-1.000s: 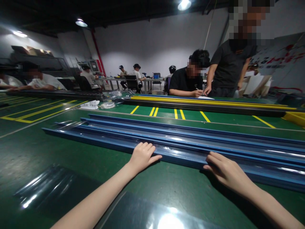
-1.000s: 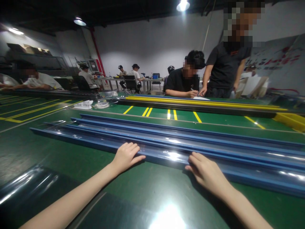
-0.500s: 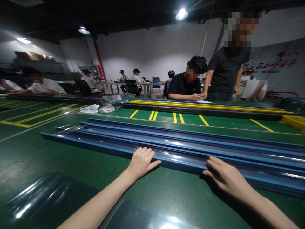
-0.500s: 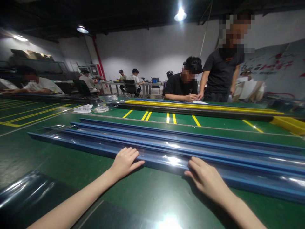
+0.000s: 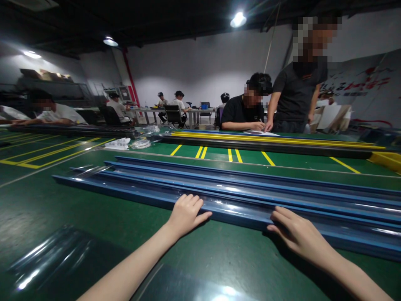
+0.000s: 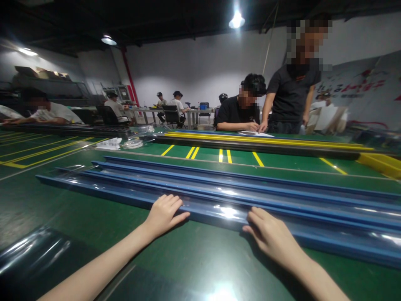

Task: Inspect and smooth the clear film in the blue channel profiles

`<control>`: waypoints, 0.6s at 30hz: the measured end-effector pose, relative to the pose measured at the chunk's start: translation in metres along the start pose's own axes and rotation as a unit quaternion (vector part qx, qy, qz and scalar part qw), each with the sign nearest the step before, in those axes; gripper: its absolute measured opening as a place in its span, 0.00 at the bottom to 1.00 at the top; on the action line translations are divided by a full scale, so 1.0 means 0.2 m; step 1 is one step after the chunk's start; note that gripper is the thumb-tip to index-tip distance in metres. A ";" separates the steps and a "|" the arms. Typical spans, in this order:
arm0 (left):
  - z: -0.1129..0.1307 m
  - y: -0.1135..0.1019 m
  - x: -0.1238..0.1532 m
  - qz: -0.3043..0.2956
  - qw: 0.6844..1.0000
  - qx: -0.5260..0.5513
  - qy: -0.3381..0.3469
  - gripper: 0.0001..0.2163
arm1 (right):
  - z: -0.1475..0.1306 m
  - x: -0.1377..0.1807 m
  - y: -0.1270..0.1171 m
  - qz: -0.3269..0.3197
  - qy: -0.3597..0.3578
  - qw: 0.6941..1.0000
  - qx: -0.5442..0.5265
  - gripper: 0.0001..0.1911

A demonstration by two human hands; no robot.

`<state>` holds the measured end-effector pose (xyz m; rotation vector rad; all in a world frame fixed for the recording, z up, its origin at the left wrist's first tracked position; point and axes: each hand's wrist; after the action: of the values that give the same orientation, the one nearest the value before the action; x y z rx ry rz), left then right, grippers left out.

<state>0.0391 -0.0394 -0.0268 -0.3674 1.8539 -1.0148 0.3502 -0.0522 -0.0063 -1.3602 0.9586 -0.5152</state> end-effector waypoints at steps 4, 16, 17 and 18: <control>0.00 0.00 0.00 -0.001 1.000 -0.002 -0.002 0.17 | 0.00 0.00 0.00 -0.004 0.000 1.000 -0.001 0.12; -0.01 0.00 0.00 0.002 1.000 0.017 0.000 0.16 | 0.00 0.00 -0.01 0.000 -0.029 0.998 0.058 0.09; -0.01 -0.01 0.00 0.000 1.000 0.023 0.001 0.16 | 0.00 0.00 -0.02 0.000 -0.034 0.997 0.065 0.09; -0.01 -0.01 0.00 -0.002 1.000 0.029 0.003 0.15 | 0.00 -0.01 -0.02 0.000 -0.038 0.997 0.072 0.09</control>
<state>0.0371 -0.0403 -0.0252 -0.3328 1.8259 -1.0708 0.3498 -0.0523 -0.0022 -1.2417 0.8440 -0.5190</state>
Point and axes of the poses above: each hand's wrist, its own x-axis away from the middle knuckle, its own y-axis out of the palm, z = x × y, and after that the axes turned 1 degree about x, right-handed
